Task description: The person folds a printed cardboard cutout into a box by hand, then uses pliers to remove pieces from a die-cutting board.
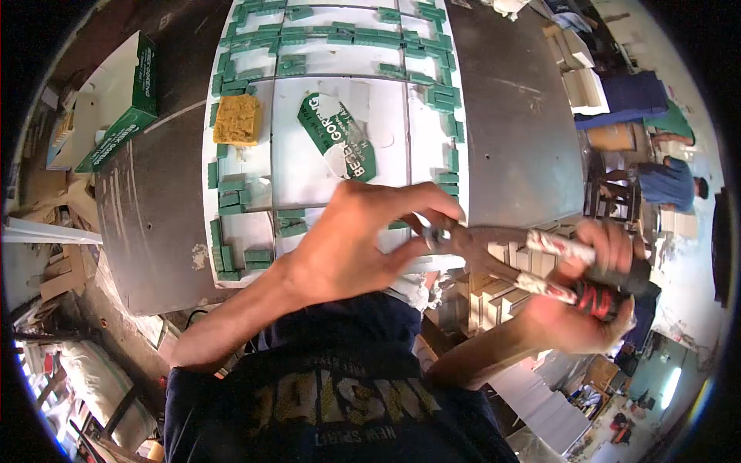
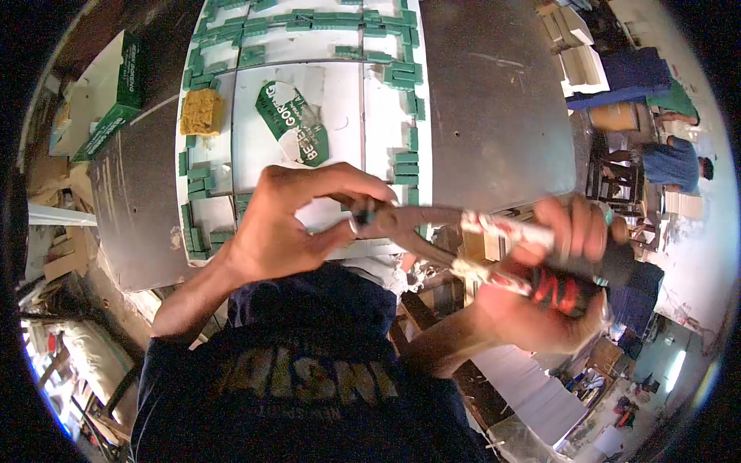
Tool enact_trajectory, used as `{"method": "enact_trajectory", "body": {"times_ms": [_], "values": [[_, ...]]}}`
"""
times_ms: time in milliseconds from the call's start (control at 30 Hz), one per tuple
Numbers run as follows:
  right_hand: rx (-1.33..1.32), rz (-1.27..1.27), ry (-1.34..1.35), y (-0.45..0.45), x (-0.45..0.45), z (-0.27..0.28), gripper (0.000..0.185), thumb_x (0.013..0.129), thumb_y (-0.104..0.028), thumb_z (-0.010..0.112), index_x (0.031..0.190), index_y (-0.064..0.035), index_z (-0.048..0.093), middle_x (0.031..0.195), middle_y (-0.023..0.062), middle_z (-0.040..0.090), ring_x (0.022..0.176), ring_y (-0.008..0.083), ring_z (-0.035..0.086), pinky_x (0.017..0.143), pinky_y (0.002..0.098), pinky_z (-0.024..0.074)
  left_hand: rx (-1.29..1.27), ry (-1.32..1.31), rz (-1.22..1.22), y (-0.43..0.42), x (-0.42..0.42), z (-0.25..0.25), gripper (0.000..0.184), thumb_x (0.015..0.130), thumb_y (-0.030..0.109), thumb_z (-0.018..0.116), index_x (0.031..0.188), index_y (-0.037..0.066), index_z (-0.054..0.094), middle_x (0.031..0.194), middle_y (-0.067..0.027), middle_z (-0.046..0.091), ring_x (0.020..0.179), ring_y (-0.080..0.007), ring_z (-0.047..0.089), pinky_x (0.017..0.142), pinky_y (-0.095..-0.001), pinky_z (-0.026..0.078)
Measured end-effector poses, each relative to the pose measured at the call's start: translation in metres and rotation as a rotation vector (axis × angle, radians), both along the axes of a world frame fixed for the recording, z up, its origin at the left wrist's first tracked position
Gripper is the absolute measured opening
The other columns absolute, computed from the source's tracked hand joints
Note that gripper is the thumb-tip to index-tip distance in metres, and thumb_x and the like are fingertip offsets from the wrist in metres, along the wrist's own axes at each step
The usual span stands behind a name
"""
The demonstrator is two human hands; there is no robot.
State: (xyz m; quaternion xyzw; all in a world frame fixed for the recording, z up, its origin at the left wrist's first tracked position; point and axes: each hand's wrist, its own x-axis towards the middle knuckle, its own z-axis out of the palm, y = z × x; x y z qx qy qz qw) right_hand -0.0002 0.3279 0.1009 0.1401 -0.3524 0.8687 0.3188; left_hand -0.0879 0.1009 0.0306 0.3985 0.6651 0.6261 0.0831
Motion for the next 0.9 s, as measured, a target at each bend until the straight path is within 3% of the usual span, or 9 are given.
{"method": "enact_trajectory", "body": {"times_ms": [33, 133, 433, 533, 700, 767, 800, 833, 900], "values": [[0.005, -0.083, -0.054, -0.01, -0.005, -0.005, 0.064, 0.081, -0.022, 0.062, 0.134, 0.007, 0.043, 0.117, 0.025, 0.053, 0.116, 0.0383, 0.052, 0.108, 0.0545, 0.0353, -0.004, 0.006, 0.005, -0.004, 0.0, 0.001, 0.054, 0.071, -0.01, 0.078, 0.121, 0.004, 0.064, 0.11, -0.0117, 0.074, 0.094, -0.0239, 0.075, 0.084, -0.0355, 0.062], [-0.006, -0.25, -0.232, -0.032, -0.022, -0.001, 0.097, 0.079, -0.034, 0.066, 0.156, 0.0028, 0.019, 0.158, 0.0366, 0.017, 0.15, 0.0511, 0.01, 0.115, 0.075, -0.006, -0.352, -0.182, 0.176, -0.023, 0.002, 0.006, 0.03, 0.077, -0.005, 0.077, 0.105, 0.004, 0.07, 0.099, -0.0119, 0.075, 0.086, -0.0211, 0.075, 0.075, -0.033, 0.06], [0.224, -0.034, -0.218, -0.033, -0.039, -0.017, 0.118, 0.059, -0.032, 0.079, 0.158, -0.0078, 0.022, 0.162, 0.0277, 0.015, 0.151, 0.0468, 0.01, 0.115, 0.078, 0.0051, -0.567, 0.521, 0.513, -0.056, -0.023, -0.01, 0.036, 0.082, 0.006, 0.077, 0.117, 0.008, 0.07, 0.115, -0.0138, 0.071, 0.101, -0.0266, 0.068, 0.091, -0.0391, 0.056], [0.345, 0.034, -0.247, -0.041, -0.042, -0.023, 0.113, 0.063, -0.029, 0.075, 0.161, -0.0226, 0.017, 0.164, 0.024, 0.015, 0.153, 0.0402, 0.011, 0.118, 0.0747, 0.0056, -0.476, 0.28, 0.257, -0.047, -0.004, -0.004, 0.042, 0.077, 0.012, 0.081, 0.117, 0.007, 0.069, 0.117, -0.0127, 0.069, 0.106, -0.0286, 0.064, 0.098, -0.0406, 0.052], [0.314, -0.002, -0.198, -0.054, -0.037, -0.024, 0.121, 0.064, -0.033, 0.084, 0.161, -0.022, 0.012, 0.166, 0.0193, 0.011, 0.153, 0.0403, 0.011, 0.117, 0.0744, 0.0043, -0.386, 0.227, 0.198, -0.029, 0.011, -0.024, 0.038, 0.073, 0.012, 0.083, 0.107, 0.006, 0.07, 0.106, -0.0093, 0.071, 0.102, -0.0276, 0.065, 0.096, -0.0409, 0.052], [0.556, 0.196, -0.074, -0.053, -0.039, -0.025, 0.1, 0.083, -0.043, 0.072, 0.161, -0.0217, 0.013, 0.166, 0.0199, 0.015, 0.153, 0.0406, 0.009, 0.118, 0.073, 0.0048, -0.458, 0.223, 0.193, -0.028, 0.013, -0.021, 0.034, 0.071, 0.011, 0.083, 0.102, 0.007, 0.07, 0.1, -0.0067, 0.071, 0.1, -0.0258, 0.065, 0.094, -0.0393, 0.05], [0.246, 0.355, -0.108, -0.055, -0.033, -0.019, 0.094, 0.09, -0.039, 0.068, 0.162, -0.0218, 0.01, 0.155, 0.0235, 0.034, 0.14, 0.0403, 0.037, 0.113, 0.068, 0.0256, -0.459, 0.221, 0.192, -0.028, 0.015, -0.023, 0.034, 0.071, 0.011, 0.083, 0.102, 0.007, 0.07, 0.1, -0.0067, 0.071, 0.1, -0.0258, 0.065, 0.094, -0.0393, 0.05], [0.245, 0.356, -0.106, -0.06, -0.033, -0.015, 0.094, 0.09, -0.039, 0.068, 0.162, -0.0218, 0.01, 0.155, 0.0235, 0.034, 0.14, 0.0403, 0.037, 0.113, 0.068, 0.0256, -0.464, 0.216, 0.199, -0.028, 0.017, -0.026, 0.035, 0.07, 0.011, 0.084, 0.102, 0.006, 0.071, 0.105, -0.0076, 0.07, 0.103, -0.0262, 0.064, 0.096, -0.0397, 0.048], [0.455, 0.344, -0.136, -0.07, -0.032, -0.009, 0.058, 0.089, -0.029, 0.068, 0.127, -0.016, 0.026, 0.117, 0.0153, 0.04, 0.106, 0.0296, 0.04, 0.089, 0.0519, 0.0313, -0.474, 0.217, 0.205, -0.03, 0.016, -0.025, 0.036, 0.068, 0.011, 0.084, 0.102, 0.006, 0.071, 0.111, -0.0086, 0.069, 0.106, -0.0267, 0.063, 0.099, -0.0402, 0.047]]}}
